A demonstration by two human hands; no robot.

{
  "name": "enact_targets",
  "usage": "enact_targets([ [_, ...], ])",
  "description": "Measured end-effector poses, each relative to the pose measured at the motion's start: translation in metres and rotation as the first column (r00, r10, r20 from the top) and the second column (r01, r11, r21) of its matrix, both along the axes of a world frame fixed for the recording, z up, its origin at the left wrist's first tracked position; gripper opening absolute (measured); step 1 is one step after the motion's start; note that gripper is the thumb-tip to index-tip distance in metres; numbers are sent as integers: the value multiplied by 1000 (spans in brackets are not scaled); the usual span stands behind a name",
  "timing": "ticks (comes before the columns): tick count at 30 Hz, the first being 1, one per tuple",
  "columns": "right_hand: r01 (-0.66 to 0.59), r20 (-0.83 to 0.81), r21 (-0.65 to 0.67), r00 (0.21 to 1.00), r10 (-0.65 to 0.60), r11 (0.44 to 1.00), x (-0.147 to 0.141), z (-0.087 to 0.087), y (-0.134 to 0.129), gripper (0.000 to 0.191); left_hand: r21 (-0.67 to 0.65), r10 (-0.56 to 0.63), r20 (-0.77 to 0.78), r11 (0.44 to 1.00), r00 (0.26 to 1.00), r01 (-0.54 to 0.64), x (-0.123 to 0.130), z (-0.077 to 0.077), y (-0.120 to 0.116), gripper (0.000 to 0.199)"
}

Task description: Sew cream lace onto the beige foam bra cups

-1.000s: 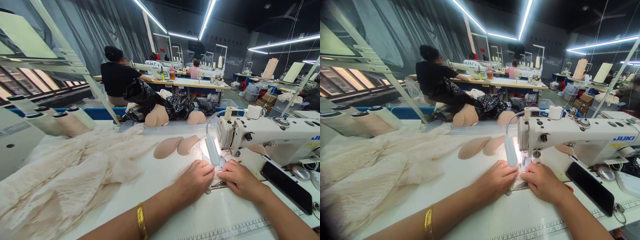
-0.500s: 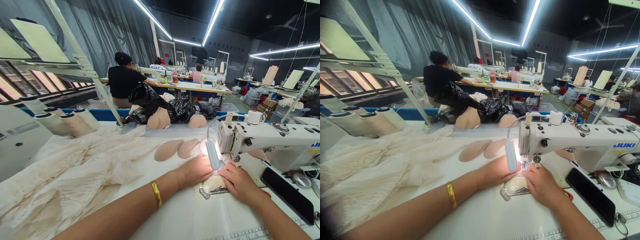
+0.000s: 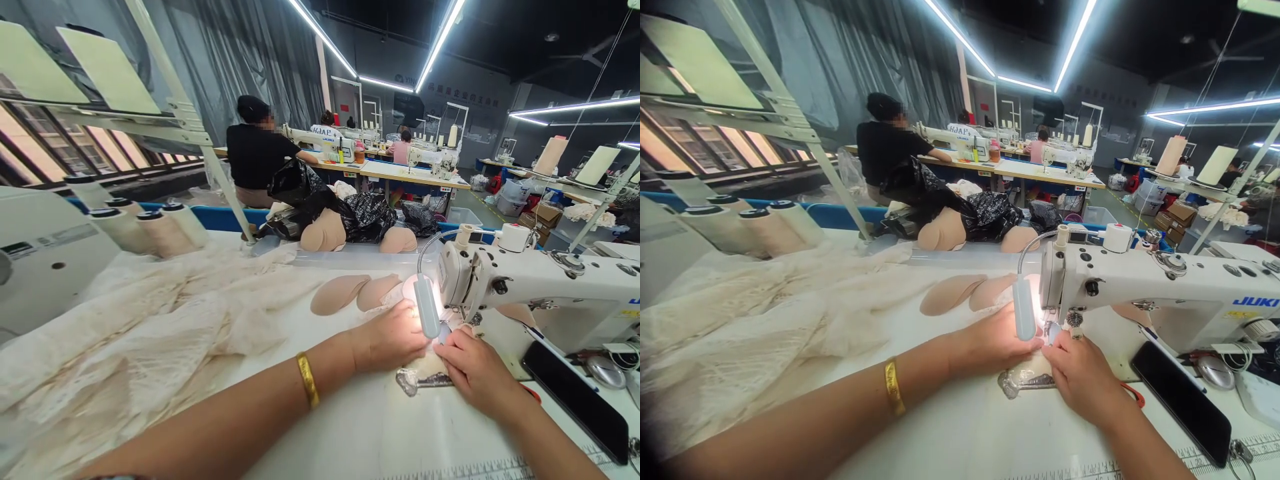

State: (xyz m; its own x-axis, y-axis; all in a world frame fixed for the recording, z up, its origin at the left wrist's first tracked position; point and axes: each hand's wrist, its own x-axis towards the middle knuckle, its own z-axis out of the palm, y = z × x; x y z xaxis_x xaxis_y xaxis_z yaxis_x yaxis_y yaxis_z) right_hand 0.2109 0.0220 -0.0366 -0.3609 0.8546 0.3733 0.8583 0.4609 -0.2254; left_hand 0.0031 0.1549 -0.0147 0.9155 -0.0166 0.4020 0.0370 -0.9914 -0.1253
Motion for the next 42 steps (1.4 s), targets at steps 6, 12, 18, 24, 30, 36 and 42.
enact_targets([
  [6, 7, 9, -1, 1000, -7, 1000, 0, 1, 0, 29, -13, -42, 13, 999, 999, 42, 0, -5, 2, 13],
  [12, 45, 21, -35, 999, -45, 998, -1, 0, 3, 29, -72, 15, 11, 997, 1000, -15, -1, 0, 3, 18],
  [18, 40, -23, 0, 999, -40, 999, 5, -11, 7, 29, -129, 117, -33, 984, 993, -120, 6, -11, 7, 14],
  [24, 56, -254, -15, 965, -57, 998, 4, -14, 6, 27, -222, 181, 1, 959, 984, -176, 4, -10, 16, 21],
  [30, -88, -759, -397, 591, -273, 914, -41, 12, -1, 39, -575, 99, 106, 818, 989, -20, -37, -9, -44, 18],
  [36, -9, -924, -299, 251, -287, 954, -90, -5, -34, 50, -945, 281, 104, -270, 954, 183, -51, -30, -148, 41],
  [42, 105, -885, -254, 377, -275, 962, -119, -32, -81, 38, -687, 753, 148, -388, 641, 614, -41, 1, -149, 43],
])
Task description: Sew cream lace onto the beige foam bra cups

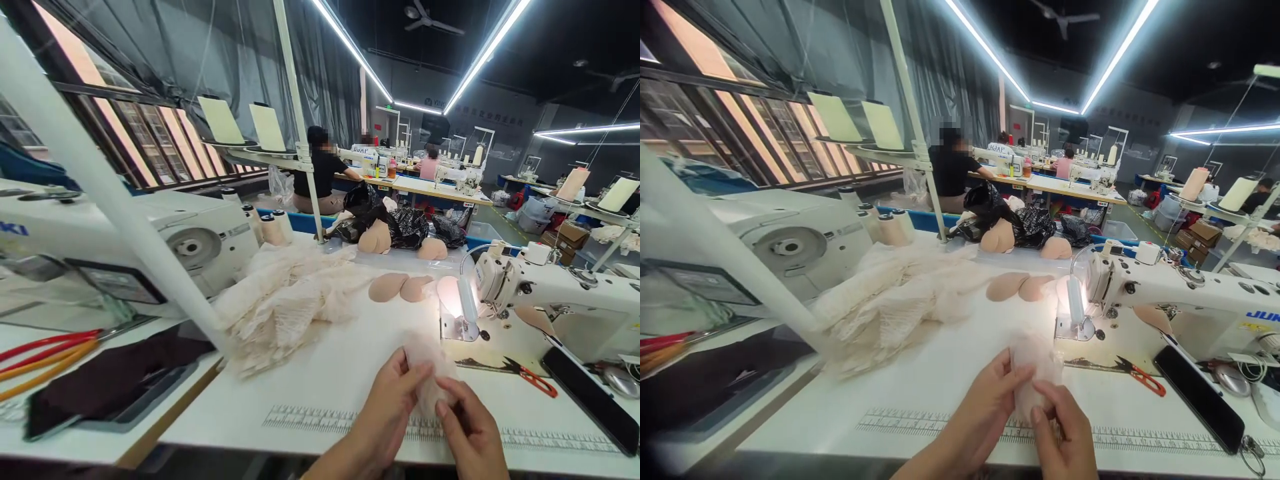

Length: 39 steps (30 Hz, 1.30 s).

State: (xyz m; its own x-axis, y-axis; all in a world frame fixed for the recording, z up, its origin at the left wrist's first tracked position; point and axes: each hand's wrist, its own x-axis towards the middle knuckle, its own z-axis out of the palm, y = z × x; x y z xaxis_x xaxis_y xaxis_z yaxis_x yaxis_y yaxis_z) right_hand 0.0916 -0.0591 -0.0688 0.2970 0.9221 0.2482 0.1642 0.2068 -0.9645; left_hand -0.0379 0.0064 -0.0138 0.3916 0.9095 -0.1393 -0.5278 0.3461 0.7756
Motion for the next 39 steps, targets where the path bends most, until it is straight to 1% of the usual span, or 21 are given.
enact_targets([
  [2, -21, -17, -27, 1000, 20, 999, 2, 2, -2, 43, -13, 0, -15, 1000, 1000, 0, -2, 3, 1, 45],
  [4, -47, -106, -86, 994, 38, 995, 10, 9, 3, 50, 12, -56, -32, 998, 998, 57, -5, 1, -3, 47],
  [6, -108, -230, -143, 970, 73, 984, 22, 15, 11, 55, 45, -115, -43, 992, 992, 117, -7, -1, -8, 49],
  [8, -109, -280, -155, 958, 63, 982, 32, 18, 16, 58, 51, -132, -47, 990, 990, 135, -8, -4, -11, 49],
  [10, -13, -188, -100, 982, -6, 995, 36, 17, 16, 54, 44, -94, -38, 994, 995, 95, -7, -7, -11, 48],
  [12, 69, -22, 7, 997, -69, 998, 33, 15, 13, 45, 69, -56, -54, 996, 997, 60, -2, -10, -11, 46],
  [14, 75, 101, 111, 991, -86, 991, 27, 13, 7, 36, 109, -39, -92, 993, 995, 49, 5, -12, -10, 45],
  [16, 85, 134, 168, 985, -108, 982, 22, 12, 3, 29, 80, -28, -97, 996, 995, 36, 11, -12, -8, 48],
  [18, 142, 86, 156, 984, -157, 978, 24, 12, 1, 28, -51, -22, -29, 998, 999, 21, 14, -11, -6, 52],
  [19, 166, 51, 124, 984, -174, 978, 27, 11, 1, 29, -128, -41, 19, 991, 999, 43, 15, -10, -5, 51],
  [21, 185, -20, 42, 983, -184, 982, 32, 11, 1, 35, -230, -119, 112, 963, 987, 142, 14, -7, -4, 46],
  [22, 183, -51, 11, 982, -182, 983, 34, 10, 2, 37, -248, -157, 145, 950, 977, 190, 14, -6, -4, 44],
  [24, 168, -105, -12, 980, -169, 986, 34, 8, 2, 38, -230, -190, 164, 947, 968, 225, 14, -4, -4, 42],
  [28, 101, -221, -47, 969, -109, 994, 37, 2, 7, 31, -146, -131, 95, 979, 987, 144, 18, 2, -8, 40],
  [30, 113, -330, -65, 935, -128, 991, 48, -1, 14, 29, -118, -113, 69, 986, 991, 121, 19, 5, -8, 41],
  [32, 143, -444, -78, 881, -162, 987, 61, -1, 20, 32, -102, -90, 58, 990, 994, 96, 19, 7, -8, 42],
  [33, 130, -484, -91, 861, -158, 987, 66, 0, 22, 35, -97, -77, 55, 992, 996, 82, 19, 8, -8, 42],
  [34, 80, -509, -110, 852, -125, 991, 68, 1, 22, 40, -93, -63, 53, 993, 997, 68, 19, 9, -8, 44],
  [37, -110, -528, -132, 849, 25, 985, 57, 4, 18, 61, -91, -22, 46, 996, 999, 26, 21, 11, -7, 49],
  [38, -127, -525, -122, 850, 45, 984, 49, 5, 16, 70, -85, -11, 43, 996, 999, 15, 21, 12, -7, 50],
  [39, -112, -518, -109, 854, 40, 988, 41, 6, 14, 78, -75, -4, 39, 997, 999, 7, 22, 13, -6, 51],
])
